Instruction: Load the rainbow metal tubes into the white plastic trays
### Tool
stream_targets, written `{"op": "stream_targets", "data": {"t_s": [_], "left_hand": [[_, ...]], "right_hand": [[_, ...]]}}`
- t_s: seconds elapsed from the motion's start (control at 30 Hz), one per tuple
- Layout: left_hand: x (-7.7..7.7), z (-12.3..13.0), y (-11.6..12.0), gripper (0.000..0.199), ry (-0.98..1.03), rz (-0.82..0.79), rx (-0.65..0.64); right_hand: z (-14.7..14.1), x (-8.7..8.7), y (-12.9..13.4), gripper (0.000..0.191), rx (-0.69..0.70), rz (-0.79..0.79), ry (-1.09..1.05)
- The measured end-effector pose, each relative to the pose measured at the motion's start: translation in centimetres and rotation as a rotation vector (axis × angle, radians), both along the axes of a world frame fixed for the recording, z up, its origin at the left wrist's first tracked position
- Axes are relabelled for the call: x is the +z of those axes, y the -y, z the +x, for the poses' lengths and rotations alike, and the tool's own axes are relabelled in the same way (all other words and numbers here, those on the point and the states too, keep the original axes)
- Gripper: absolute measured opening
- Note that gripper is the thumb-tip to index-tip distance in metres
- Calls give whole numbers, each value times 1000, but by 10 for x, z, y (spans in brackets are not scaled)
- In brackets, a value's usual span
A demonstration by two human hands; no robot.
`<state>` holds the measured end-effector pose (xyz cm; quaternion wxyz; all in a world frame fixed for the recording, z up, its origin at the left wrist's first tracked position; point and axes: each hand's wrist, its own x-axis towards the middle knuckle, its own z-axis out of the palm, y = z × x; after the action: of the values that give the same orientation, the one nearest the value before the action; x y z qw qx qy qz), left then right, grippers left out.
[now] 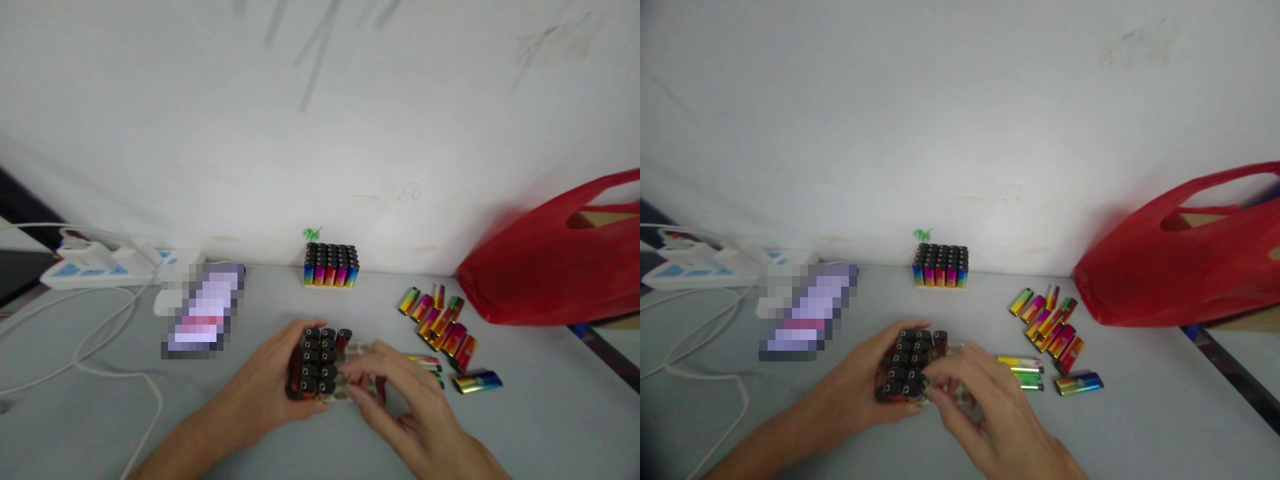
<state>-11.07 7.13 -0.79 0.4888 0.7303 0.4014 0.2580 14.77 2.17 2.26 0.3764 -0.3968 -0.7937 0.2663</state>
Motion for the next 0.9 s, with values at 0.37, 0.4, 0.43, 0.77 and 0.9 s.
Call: {"op": "stream_targets", "data": {"t_s": [0.37,0.4,0.43,0.77,0.9], "left_hand": [[4,-1,1,94,-40,13,19],[4,-1,1,94,-42,11,20],[4,-1,1,93,-44,7,20],[3,-1,0,92,-37,4,23],[2,-1,1,92,-38,14,21]], "right_hand": [[80,18,-40,8,-188,-294,504],[87,16,-42,12,-172,-335,517],[93,14,-43,16,-158,-369,524],[63,-6,-48,11,-188,-166,310],[41,1,-31,20,-106,-268,137]]}}
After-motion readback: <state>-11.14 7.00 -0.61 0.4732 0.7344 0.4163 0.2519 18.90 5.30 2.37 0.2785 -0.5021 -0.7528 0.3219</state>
